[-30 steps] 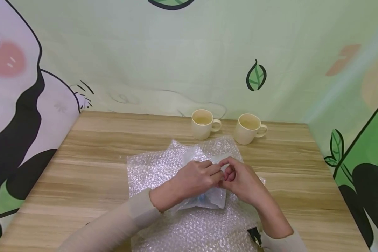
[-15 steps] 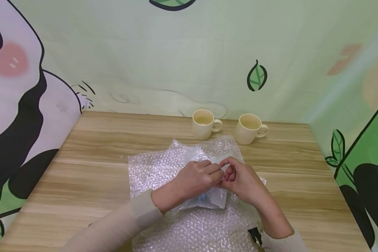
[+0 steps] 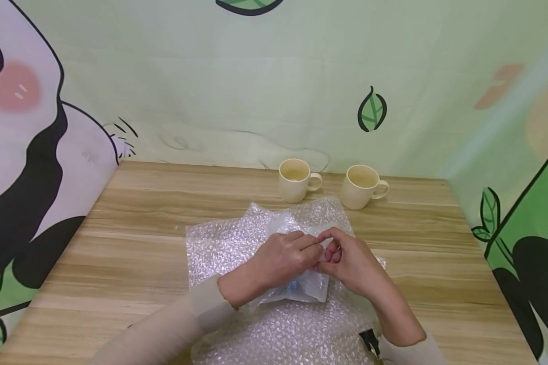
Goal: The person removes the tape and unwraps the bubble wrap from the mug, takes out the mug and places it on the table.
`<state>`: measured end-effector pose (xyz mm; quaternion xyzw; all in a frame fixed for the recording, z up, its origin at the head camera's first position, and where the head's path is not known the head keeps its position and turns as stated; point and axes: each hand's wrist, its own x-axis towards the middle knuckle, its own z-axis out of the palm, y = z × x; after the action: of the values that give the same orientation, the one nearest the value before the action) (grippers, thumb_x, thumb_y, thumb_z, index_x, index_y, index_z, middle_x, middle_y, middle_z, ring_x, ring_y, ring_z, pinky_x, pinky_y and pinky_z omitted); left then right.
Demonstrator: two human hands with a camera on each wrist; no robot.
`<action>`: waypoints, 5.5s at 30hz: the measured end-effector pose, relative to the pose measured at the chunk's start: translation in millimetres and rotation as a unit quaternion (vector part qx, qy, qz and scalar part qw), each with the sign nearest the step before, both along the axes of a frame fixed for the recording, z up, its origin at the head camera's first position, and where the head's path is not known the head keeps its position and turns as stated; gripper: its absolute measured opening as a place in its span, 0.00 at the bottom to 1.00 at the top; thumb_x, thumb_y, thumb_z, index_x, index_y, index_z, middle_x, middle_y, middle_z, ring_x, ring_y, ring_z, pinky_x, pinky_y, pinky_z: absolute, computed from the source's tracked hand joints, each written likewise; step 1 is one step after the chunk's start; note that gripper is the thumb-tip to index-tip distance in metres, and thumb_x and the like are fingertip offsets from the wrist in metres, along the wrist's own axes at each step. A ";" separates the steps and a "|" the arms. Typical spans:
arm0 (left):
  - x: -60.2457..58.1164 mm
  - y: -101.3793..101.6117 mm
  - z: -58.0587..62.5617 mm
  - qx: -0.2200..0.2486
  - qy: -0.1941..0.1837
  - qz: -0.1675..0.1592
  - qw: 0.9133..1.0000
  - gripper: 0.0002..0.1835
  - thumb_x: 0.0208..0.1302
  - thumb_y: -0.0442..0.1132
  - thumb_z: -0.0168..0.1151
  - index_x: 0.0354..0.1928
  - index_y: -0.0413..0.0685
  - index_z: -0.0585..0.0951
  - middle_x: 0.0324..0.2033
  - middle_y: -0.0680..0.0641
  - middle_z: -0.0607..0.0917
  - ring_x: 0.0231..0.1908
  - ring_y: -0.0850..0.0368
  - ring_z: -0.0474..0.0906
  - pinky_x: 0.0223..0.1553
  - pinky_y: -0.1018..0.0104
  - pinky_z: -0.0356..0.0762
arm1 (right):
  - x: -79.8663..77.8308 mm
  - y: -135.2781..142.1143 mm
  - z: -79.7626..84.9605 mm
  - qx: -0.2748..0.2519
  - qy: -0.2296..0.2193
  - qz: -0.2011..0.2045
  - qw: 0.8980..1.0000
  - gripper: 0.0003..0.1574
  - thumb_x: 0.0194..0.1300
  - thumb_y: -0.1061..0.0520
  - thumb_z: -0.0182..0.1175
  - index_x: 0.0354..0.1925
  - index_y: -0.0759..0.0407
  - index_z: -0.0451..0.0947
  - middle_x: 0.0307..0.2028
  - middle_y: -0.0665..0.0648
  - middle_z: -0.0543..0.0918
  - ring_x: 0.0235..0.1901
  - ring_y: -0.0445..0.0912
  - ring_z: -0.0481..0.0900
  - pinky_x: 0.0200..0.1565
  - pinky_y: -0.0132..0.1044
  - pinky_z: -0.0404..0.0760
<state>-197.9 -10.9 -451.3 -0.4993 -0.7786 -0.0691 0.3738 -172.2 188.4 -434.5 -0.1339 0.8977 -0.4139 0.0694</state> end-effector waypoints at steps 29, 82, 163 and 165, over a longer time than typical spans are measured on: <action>3.2 8.3 15.0 -0.093 0.064 0.023 0.993 0.07 0.69 0.43 0.66 0.31 0.57 0.85 0.26 0.59 0.81 0.25 0.65 0.74 0.20 0.76 0.72 | 0.6 -1.5 0.2 0.021 0.010 0.003 1.000 0.28 0.51 0.66 0.74 0.51 0.58 0.79 0.26 0.50 0.80 0.24 0.41 0.76 0.29 0.31 0.77; 14.5 -18.9 17.6 0.198 -0.344 0.014 0.918 0.01 0.64 0.35 0.73 0.34 0.48 0.89 0.34 0.54 0.89 0.36 0.63 0.88 0.42 0.81 0.83 | 5.4 -3.3 -0.8 0.049 0.040 -0.033 0.997 0.30 0.49 0.52 0.83 0.50 0.48 0.82 0.42 0.53 0.75 0.42 0.48 0.75 0.38 0.37 0.72; 28.7 -101.9 35.8 0.377 -0.419 0.083 0.822 0.05 0.59 0.35 0.78 0.35 0.51 0.89 0.34 0.54 0.90 0.35 0.64 0.89 0.35 0.68 0.89 | 11.9 -23.9 -8.7 0.056 0.114 -0.042 0.991 0.20 0.62 0.46 0.75 0.51 0.49 0.88 0.42 0.49 0.76 0.41 0.44 0.72 0.41 0.35 0.71; 30.1 -103.2 35.7 0.373 -0.428 0.079 0.819 0.07 0.58 0.35 0.79 0.37 0.49 0.89 0.34 0.53 0.90 0.35 0.63 0.89 0.35 0.68 0.89 | 11.9 -23.8 -8.8 0.056 0.114 -0.042 0.991 0.20 0.62 0.46 0.75 0.51 0.49 0.88 0.42 0.48 0.76 0.41 0.44 0.72 0.41 0.35 0.71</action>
<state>-167.8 -114.1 -415.7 -0.1787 -0.8114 -0.5316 0.1647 -160.3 164.6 -443.3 -0.1384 0.9264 -0.3474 -0.0432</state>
